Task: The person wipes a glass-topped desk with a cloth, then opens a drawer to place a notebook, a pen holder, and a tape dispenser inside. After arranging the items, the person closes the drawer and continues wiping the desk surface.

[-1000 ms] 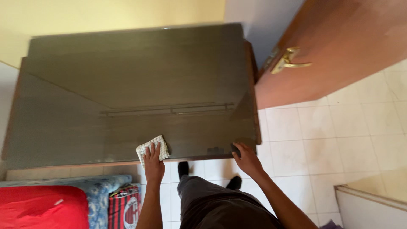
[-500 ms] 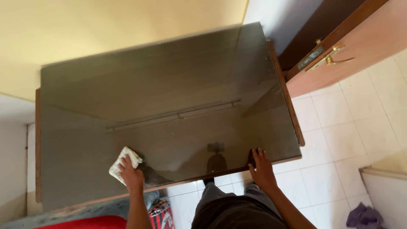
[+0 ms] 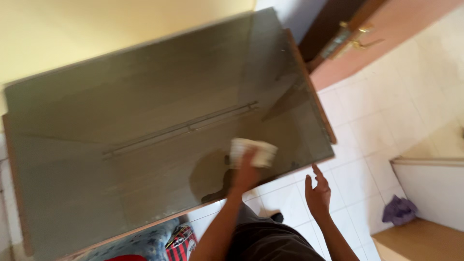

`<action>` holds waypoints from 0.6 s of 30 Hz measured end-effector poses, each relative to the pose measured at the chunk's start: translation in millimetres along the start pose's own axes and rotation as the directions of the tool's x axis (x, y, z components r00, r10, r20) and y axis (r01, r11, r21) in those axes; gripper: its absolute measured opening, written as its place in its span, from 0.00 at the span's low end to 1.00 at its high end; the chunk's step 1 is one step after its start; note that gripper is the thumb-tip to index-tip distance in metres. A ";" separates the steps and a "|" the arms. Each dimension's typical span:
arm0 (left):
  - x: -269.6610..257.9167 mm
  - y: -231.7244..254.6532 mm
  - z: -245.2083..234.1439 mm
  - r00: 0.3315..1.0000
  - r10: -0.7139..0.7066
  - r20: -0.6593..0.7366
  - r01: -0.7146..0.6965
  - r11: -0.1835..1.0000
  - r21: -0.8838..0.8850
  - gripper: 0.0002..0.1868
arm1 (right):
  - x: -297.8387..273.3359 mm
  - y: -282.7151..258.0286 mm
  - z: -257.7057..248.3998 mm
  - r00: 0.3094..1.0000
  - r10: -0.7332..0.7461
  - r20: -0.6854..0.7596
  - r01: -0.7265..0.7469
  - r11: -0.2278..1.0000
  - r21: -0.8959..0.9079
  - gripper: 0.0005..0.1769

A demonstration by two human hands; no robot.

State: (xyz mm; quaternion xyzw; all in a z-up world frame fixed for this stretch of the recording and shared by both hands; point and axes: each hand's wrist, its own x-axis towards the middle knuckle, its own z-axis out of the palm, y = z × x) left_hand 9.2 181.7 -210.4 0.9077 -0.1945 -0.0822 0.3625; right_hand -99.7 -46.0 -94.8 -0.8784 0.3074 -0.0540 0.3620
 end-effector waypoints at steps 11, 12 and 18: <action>-18.5 195.9 149.8 0.936 0.279 0.215 -0.035 0.682 -0.730 0.23 | -44.6 102.8 -117.3 0.824 -0.045 -0.565 0.064 0.998 0.015 0.21; -19.9 173.2 161.5 0.954 0.158 0.253 0.048 0.758 -0.651 0.15 | -49.1 110.7 -122.6 0.860 0.065 -0.506 -0.020 0.995 0.095 0.22; -48.6 59.0 38.6 0.967 -0.024 -0.253 -0.108 0.862 -0.496 0.29 | -62.4 101.8 -121.1 0.894 0.446 -0.049 -0.432 0.885 0.172 0.16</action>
